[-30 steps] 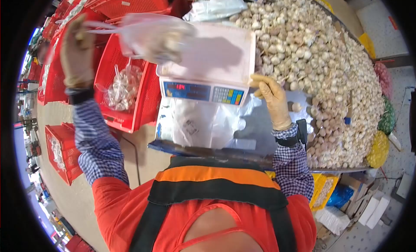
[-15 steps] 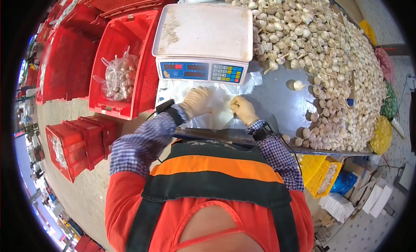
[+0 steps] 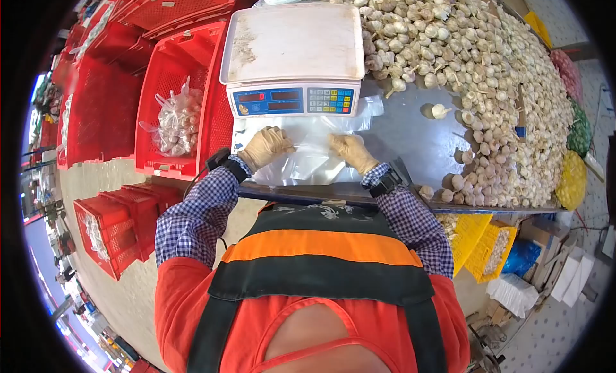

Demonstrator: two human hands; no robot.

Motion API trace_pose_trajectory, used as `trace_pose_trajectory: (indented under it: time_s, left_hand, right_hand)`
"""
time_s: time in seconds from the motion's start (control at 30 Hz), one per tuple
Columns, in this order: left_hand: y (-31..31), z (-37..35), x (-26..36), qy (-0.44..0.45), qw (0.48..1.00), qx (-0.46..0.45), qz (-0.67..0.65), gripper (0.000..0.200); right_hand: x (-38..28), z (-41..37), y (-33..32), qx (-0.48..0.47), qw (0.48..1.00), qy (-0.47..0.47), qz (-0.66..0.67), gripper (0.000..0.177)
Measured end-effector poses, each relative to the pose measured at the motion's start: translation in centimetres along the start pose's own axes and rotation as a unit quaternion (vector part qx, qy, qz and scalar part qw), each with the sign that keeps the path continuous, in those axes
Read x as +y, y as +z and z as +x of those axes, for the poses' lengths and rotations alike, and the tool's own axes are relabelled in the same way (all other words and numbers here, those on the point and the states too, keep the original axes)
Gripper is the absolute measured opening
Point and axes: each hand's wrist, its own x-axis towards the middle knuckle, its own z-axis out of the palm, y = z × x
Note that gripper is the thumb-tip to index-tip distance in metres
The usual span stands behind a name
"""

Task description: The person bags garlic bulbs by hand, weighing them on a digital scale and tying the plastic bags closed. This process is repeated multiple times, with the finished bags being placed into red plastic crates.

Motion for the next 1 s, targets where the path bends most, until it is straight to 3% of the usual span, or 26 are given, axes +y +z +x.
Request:
trace_pose_trajectory:
  time_s: [0.13,0.23,0.3,0.33,0.4,0.43,0.5,0.53,0.67,0.7,0.77,0.8,0.83,0.87,0.9,0.93,0.97,1.0]
  left_hand:
    - [0.0,0.5,0.8,0.002,1.0,0.003,-0.006,0.016]
    - [-1.3,0.6,1.5,-0.019,0.999,0.01,-0.036,0.017]
    - [-2.0,1.0,2.5,-0.044,0.997,0.015,-0.067,0.018]
    - [-2.0,1.2,3.1,-0.083,0.988,0.091,-0.099,0.019]
    - [-2.3,2.0,4.6,-0.131,0.957,0.208,-0.156,0.024]
    - [-3.3,2.6,6.1,-0.126,0.957,0.208,-0.156,0.024]
    - [-5.0,3.9,9.2,-0.152,0.907,0.338,-0.2,0.025]
    - [-4.9,4.5,10.1,-0.149,0.882,0.354,-0.272,0.032]
    - [-5.5,7.8,13.8,-0.098,0.94,0.256,-0.204,0.034]
    - [-5.0,8.6,14.2,-0.096,0.94,0.255,-0.204,0.034]
    - [-3.8,10.2,14.7,-0.185,0.895,0.097,-0.395,0.027]
    - [-3.5,10.7,15.0,-0.133,0.897,0.162,-0.39,0.021]
    - [-3.2,10.8,15.2,-0.127,0.898,0.157,-0.392,0.021]
    - [-3.3,10.7,15.3,-0.156,0.823,0.18,-0.516,0.017]
    - [-3.6,10.7,15.1,-0.184,0.729,0.197,-0.629,0.013]
    - [-2.9,10.5,13.2,-0.156,0.84,0.264,-0.448,0.011]
    - [-2.3,10.3,11.0,-0.117,0.907,0.321,-0.246,0.01]
    - [-2.4,9.8,10.2,-0.101,0.963,0.184,-0.167,0.011]
  right_hand:
    - [-0.5,0.1,0.9,-0.046,0.998,0.002,0.034,0.043]
    - [-2.2,-1.4,0.7,0.01,0.99,0.009,0.138,0.036]
    - [-4.2,-2.8,0.3,0.054,0.953,0.048,0.293,0.024]
    - [-5.2,-3.5,-0.1,0.058,0.953,0.046,0.293,0.024]
    - [-6.5,-4.6,-0.8,0.103,0.98,0.03,0.165,0.018]
    - [-6.3,-4.7,-0.8,0.109,0.98,0.028,0.166,0.018]
    - [-5.9,-4.7,-0.6,0.152,0.972,-0.023,0.178,0.025]
    - [-6.0,-5.0,-0.7,0.158,0.964,-0.043,0.208,0.026]
    - [-4.6,-5.8,-1.3,0.146,0.956,-0.107,0.232,0.023]
    - [-5.0,-6.4,-1.7,0.146,0.935,-0.08,0.314,0.02]
    - [-6.3,-8.1,-2.7,0.153,0.904,-0.056,0.395,0.018]
    - [-7.4,-9.3,-3.2,0.147,0.859,-0.048,0.488,0.016]
    - [-7.7,-10.2,-3.8,0.14,0.806,-0.04,0.574,0.015]
    - [-6.9,-10.5,-4.7,0.186,0.773,-0.032,0.605,0.018]
    - [-3.8,-10.2,-6.8,0.208,0.739,-0.09,0.634,0.02]
    - [0.5,-9.8,-9.8,0.228,0.702,-0.148,0.659,0.022]
    - [4.5,-10.4,-13.2,0.103,0.583,-0.241,0.769,0.023]
    - [5.5,-11.7,-15.2,0.136,0.62,-0.204,0.746,0.024]
